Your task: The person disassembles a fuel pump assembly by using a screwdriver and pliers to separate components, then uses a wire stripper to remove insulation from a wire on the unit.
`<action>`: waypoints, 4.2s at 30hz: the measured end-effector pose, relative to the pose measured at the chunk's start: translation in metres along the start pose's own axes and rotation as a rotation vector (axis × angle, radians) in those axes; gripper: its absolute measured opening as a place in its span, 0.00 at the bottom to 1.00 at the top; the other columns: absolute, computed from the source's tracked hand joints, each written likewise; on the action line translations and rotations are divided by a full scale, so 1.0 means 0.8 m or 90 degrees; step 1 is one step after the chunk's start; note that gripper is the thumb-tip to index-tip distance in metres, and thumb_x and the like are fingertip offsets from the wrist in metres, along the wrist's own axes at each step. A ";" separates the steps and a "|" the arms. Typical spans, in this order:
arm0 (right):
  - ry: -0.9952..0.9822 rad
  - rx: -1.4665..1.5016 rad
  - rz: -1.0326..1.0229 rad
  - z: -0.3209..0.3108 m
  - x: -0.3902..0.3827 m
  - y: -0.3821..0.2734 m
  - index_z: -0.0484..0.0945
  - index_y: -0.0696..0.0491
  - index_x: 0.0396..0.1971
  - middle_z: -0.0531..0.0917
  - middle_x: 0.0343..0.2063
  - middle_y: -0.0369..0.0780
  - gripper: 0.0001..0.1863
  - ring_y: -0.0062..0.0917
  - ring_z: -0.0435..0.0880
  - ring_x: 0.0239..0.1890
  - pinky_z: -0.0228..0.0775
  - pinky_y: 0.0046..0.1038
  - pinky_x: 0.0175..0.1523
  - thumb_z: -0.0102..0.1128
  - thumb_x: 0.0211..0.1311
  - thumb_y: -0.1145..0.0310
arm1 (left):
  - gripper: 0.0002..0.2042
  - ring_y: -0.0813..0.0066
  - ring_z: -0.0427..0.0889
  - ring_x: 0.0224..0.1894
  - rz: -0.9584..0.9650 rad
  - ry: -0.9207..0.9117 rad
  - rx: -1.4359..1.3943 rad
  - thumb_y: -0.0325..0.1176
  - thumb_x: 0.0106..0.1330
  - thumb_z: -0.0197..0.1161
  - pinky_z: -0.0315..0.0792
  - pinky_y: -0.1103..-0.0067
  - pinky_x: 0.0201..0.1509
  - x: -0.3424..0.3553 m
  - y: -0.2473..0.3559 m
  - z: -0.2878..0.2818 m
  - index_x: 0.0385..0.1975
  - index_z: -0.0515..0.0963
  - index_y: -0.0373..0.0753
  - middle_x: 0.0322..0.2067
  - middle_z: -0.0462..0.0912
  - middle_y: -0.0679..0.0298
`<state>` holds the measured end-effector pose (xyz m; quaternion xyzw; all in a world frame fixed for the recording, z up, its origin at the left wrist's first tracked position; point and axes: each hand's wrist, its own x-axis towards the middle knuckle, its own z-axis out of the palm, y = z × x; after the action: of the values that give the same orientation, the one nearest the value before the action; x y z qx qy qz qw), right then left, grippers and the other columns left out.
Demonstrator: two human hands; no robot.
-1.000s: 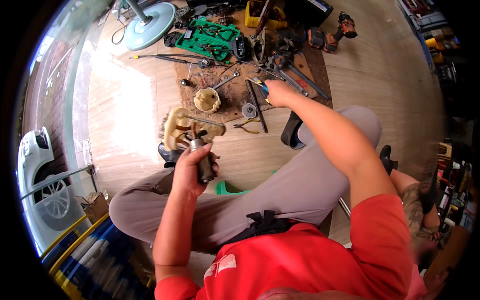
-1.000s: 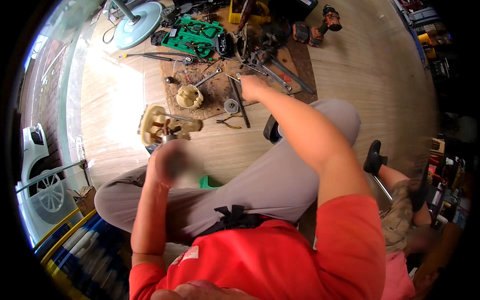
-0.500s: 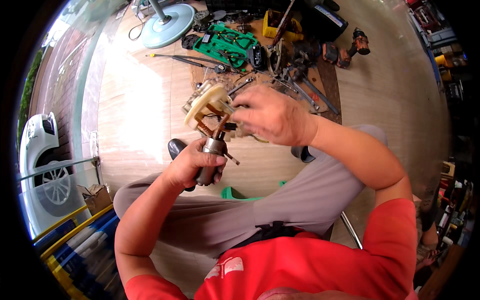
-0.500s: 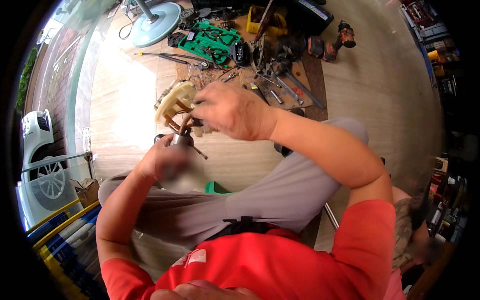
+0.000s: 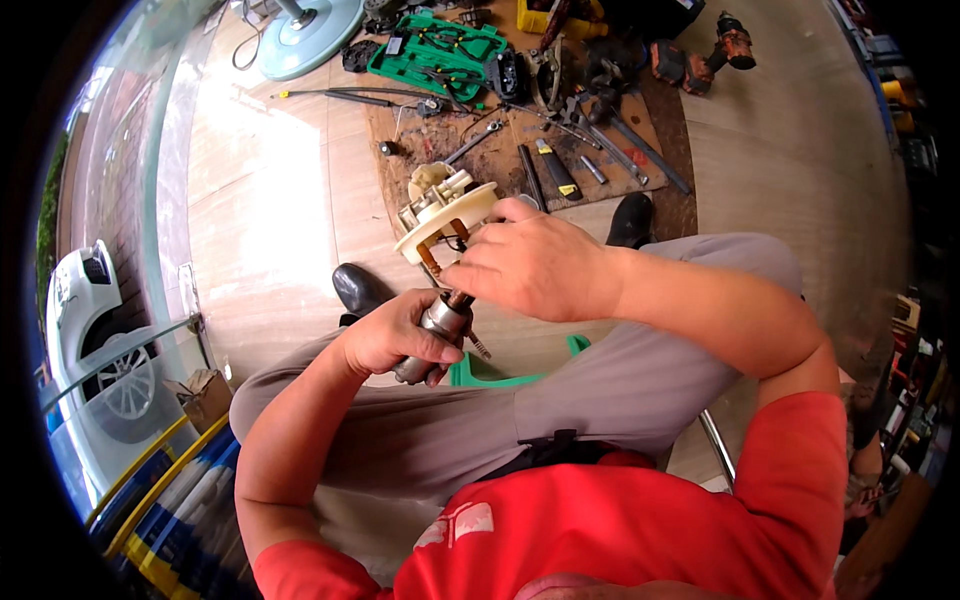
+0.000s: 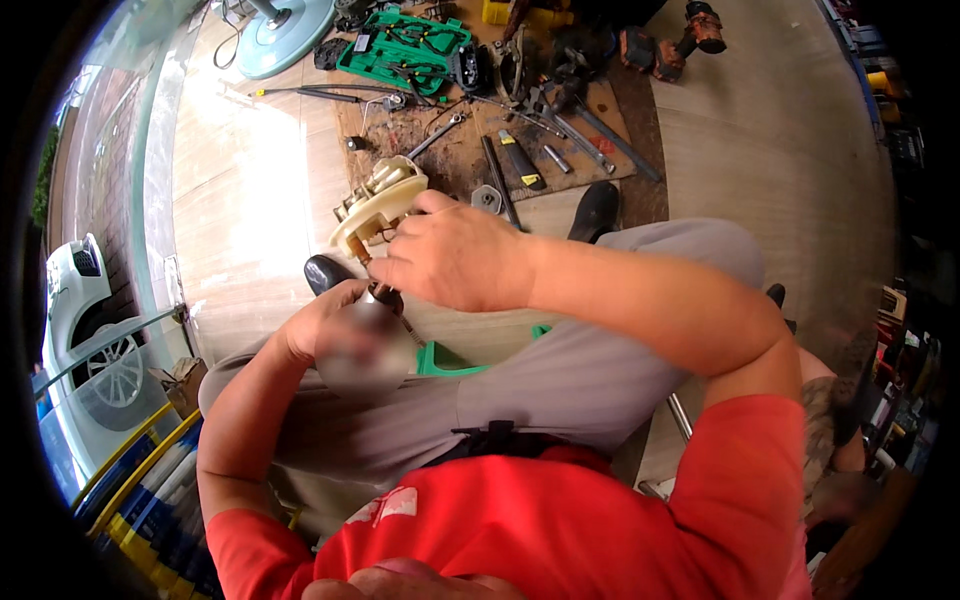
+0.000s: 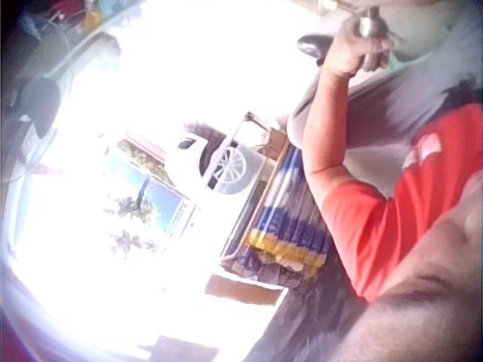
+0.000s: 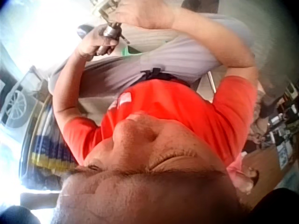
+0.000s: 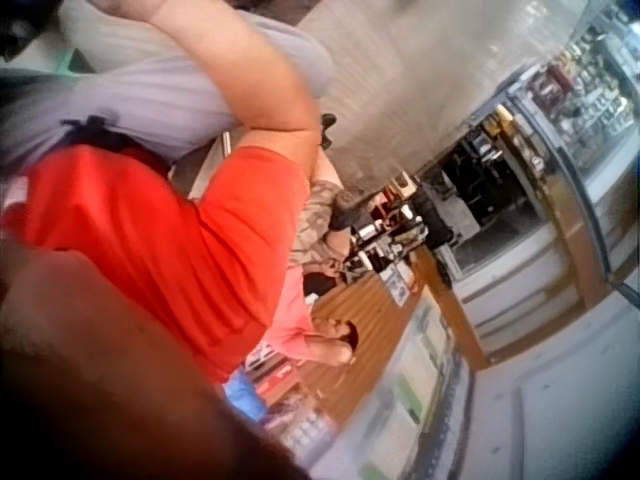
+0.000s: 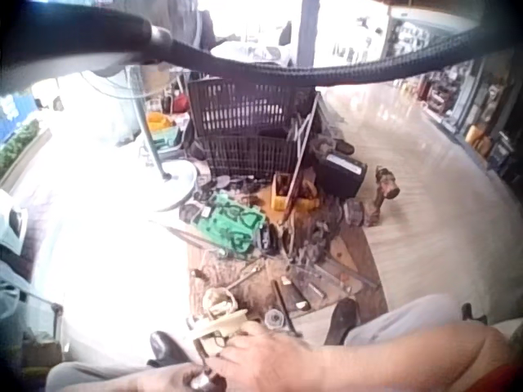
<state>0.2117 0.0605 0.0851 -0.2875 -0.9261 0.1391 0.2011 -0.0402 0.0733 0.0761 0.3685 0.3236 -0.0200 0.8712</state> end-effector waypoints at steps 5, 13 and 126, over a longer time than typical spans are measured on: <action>-0.230 0.181 0.072 0.001 0.004 0.017 0.78 0.47 0.45 0.80 0.34 0.32 0.12 0.25 0.80 0.43 0.59 0.36 0.48 0.62 0.64 0.62 | 0.17 0.73 0.80 0.23 -0.038 -0.008 0.043 0.24 0.53 0.74 0.77 0.76 0.25 0.002 -0.008 -0.004 0.39 0.73 0.33 0.27 0.77 0.64; -0.139 0.137 0.089 -0.013 0.012 -0.003 0.75 0.46 0.31 0.76 0.28 0.31 0.09 0.25 0.76 0.39 0.57 0.36 0.48 0.65 0.61 0.59 | 0.17 0.77 0.79 0.31 -0.163 -0.046 0.021 0.25 0.48 0.74 0.79 0.77 0.34 -0.007 0.019 -0.009 0.37 0.75 0.35 0.30 0.78 0.65; -0.072 -0.007 -0.041 0.046 -0.039 -0.056 0.82 0.54 0.36 0.84 0.30 0.38 0.14 0.28 0.86 0.33 0.79 0.30 0.35 0.59 0.56 0.60 | 0.14 0.78 0.79 0.26 -0.239 -0.155 0.193 0.26 0.56 0.75 0.76 0.77 0.30 -0.005 -0.047 0.009 0.36 0.74 0.35 0.26 0.79 0.65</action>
<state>0.1972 0.0015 0.0607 -0.2500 -0.9455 0.1437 0.1511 -0.0494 0.0404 0.0586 0.4232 0.2723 -0.2737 0.8196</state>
